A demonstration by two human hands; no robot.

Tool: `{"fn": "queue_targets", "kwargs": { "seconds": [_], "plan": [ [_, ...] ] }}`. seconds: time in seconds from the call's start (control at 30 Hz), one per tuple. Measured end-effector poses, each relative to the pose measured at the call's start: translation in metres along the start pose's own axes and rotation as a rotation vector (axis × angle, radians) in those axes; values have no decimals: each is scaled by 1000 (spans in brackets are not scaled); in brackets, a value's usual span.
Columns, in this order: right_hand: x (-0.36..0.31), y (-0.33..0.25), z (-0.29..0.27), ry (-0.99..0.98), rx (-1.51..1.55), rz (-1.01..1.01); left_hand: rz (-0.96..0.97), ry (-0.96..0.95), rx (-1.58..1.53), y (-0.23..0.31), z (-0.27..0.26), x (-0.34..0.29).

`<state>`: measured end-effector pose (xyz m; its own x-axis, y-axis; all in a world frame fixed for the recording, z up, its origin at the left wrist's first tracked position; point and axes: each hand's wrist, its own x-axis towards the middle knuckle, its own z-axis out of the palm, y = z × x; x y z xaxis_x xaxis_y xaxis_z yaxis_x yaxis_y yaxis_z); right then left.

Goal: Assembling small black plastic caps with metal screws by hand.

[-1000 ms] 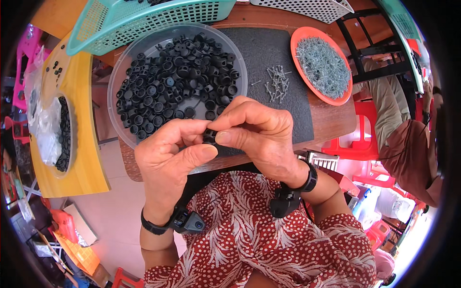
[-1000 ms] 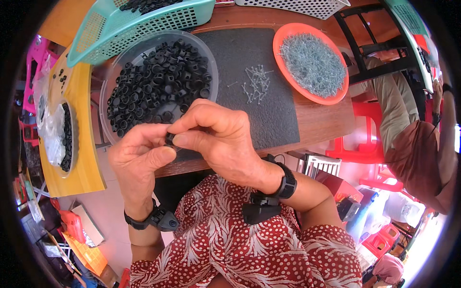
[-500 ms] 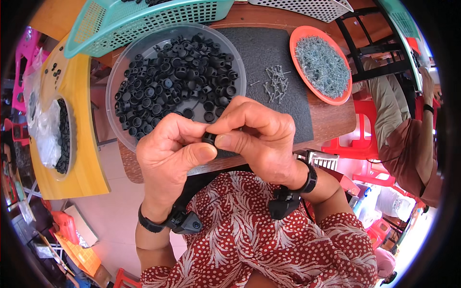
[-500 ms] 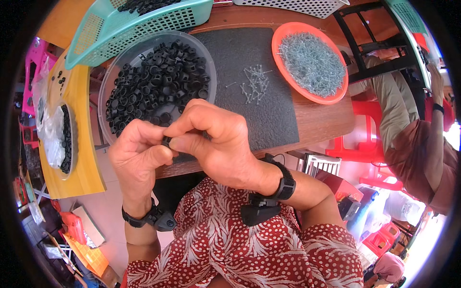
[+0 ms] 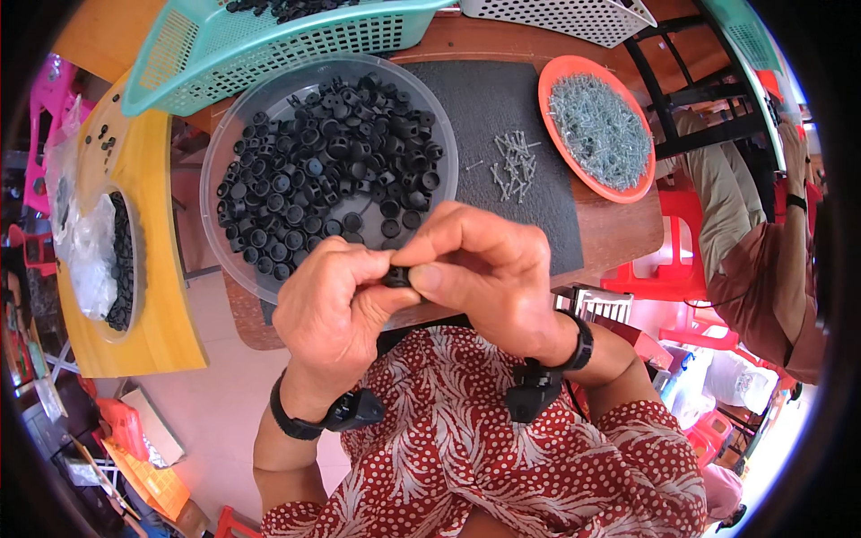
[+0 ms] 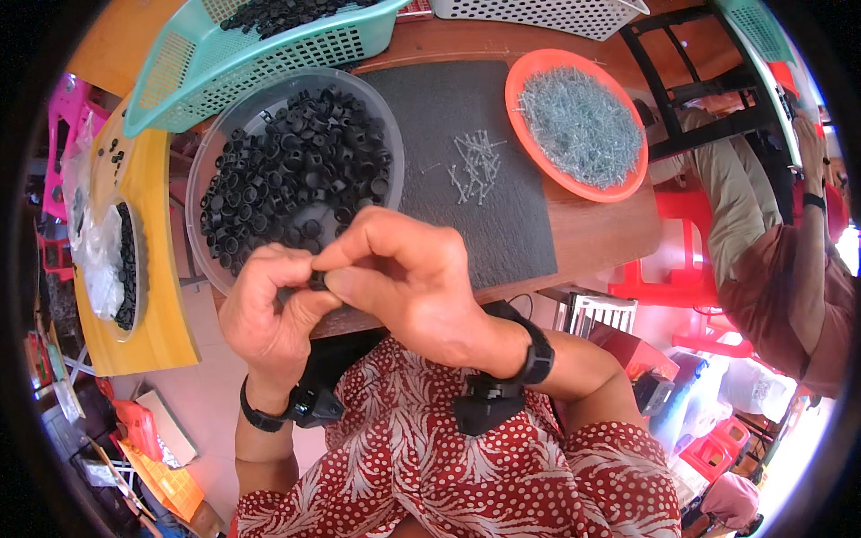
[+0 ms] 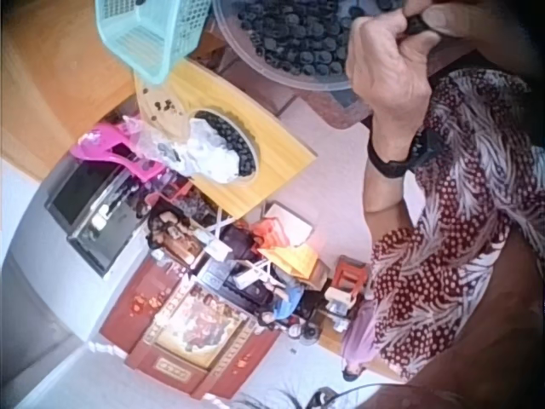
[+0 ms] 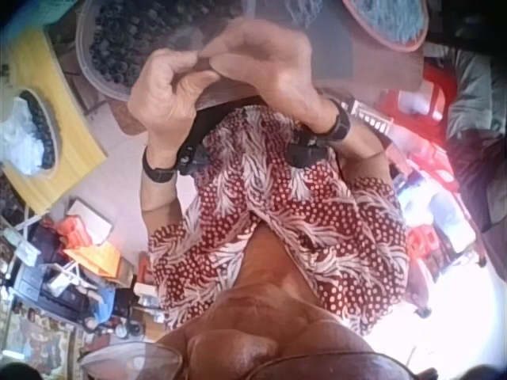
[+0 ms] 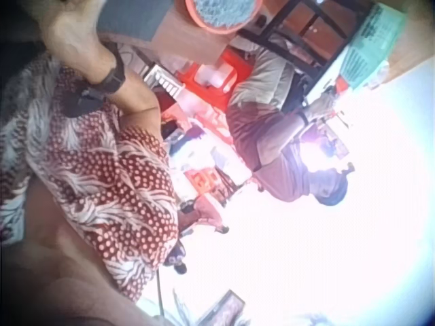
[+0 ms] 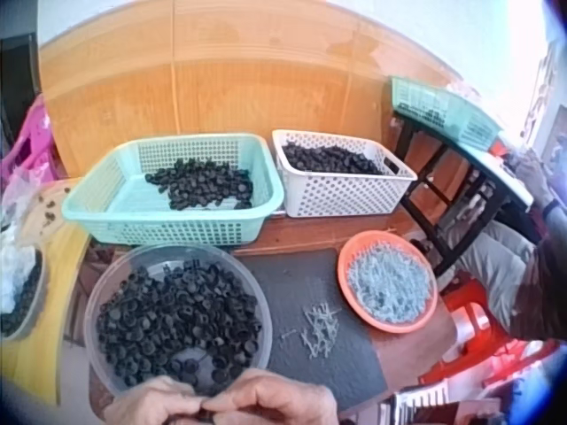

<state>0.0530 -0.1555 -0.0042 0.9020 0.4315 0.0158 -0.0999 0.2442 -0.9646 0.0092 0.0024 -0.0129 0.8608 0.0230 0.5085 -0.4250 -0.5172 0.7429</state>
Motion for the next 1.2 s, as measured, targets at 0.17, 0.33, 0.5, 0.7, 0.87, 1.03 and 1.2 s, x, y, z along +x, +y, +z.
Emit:
{"fn": "queue_targets", "kwargs": {
  "seconds": [0.17, 0.33, 0.5, 0.7, 0.87, 1.03, 1.2],
  "plan": [
    [-6, -6, -11, -151, -122, -35, -32, -39, 26, 12, 0, -2],
    [-3, -13, -12, -90, 222, 249, -81, -90, 46, 17, -1, 5],
    [28, -39, -51, 199, -395, -39, -203, -85, 181, -1, -19, 9],
    [91, -68, -119, 383, -690, -362, 15, -301, 317, -9, -5, 38],
    [128, -91, -137, 374, -876, -567, -2, -430, 420, -16, -12, 37],
    [177, -107, -191, 462, -1149, -645, -11, -352, 403, -12, -10, 40],
    [212, -106, -207, 530, -1323, -632, 121, -426, 418, -13, 0, 41]
  ]
}}
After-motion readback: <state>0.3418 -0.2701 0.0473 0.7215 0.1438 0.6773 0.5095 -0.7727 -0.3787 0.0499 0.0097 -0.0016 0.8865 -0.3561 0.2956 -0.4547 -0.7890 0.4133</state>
